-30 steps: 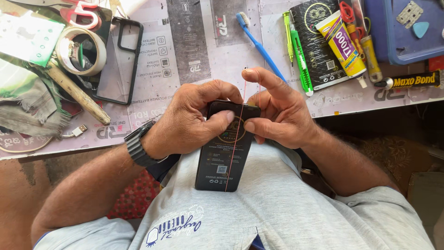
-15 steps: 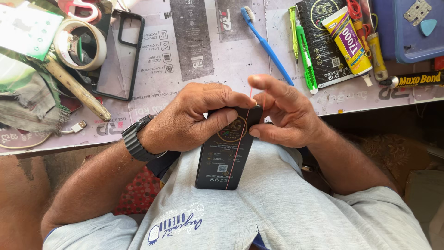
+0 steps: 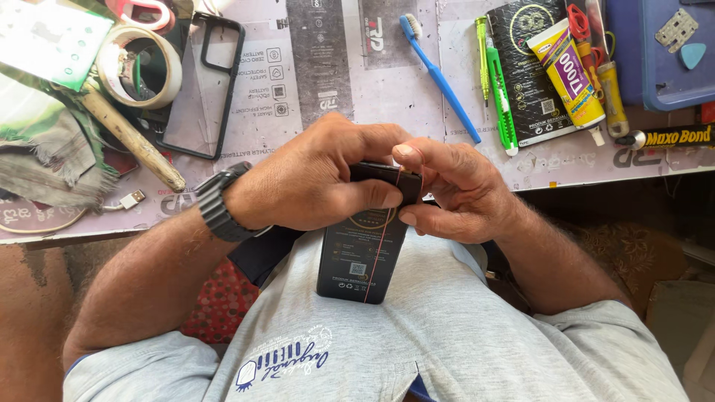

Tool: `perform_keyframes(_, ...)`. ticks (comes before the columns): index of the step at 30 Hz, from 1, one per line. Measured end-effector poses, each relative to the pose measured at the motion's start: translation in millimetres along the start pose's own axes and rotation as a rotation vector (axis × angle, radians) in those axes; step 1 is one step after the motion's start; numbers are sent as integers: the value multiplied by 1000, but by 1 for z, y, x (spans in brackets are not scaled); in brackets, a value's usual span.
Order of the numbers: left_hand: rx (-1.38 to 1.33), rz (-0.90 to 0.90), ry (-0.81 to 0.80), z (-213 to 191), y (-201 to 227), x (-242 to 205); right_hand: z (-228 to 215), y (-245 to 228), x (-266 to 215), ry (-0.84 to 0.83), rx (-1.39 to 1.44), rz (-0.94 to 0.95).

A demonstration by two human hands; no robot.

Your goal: The person wipes the back and sides of a black smartphone with a white cloth. They then inspect the device and use a thin red string to clean the narrow gaps along the phone's edges.

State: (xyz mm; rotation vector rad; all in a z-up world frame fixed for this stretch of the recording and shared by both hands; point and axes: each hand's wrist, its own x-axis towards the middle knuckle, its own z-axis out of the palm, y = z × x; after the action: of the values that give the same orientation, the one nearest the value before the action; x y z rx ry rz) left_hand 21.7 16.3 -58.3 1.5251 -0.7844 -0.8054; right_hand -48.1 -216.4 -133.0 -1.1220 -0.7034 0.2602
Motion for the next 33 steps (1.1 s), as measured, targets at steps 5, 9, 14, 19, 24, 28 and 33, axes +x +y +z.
perform_keyframes(5, -205, 146, 407, -11, -33, 2, 7, -26, -2, 24, -460, 271)
perform_keyframes(9, -323, 114, 699, -29, -47, -1, 26, -23, 0, 155, -699, 14)
perform_keyframes(14, -284, 239, 805, -33, -48, 5, 32, -17, -1, 351, -729, -65)
perform_keyframes(19, -247, 269, 958, -32, -41, 12, 33, -9, -2, 572, -803, -99)
perform_keyframes(24, -276, 344, 1062, -31, -50, 18, 31, 8, -3, 728, -845, -186)
perform_keyframes(28, -307, 377, 1083, -33, -56, 25, 27, 15, 11, 837, -844, -305)
perform_keyframes(33, -343, 331, 1097, -37, -58, 27, 10, -4, 11, 910, -898, -191)
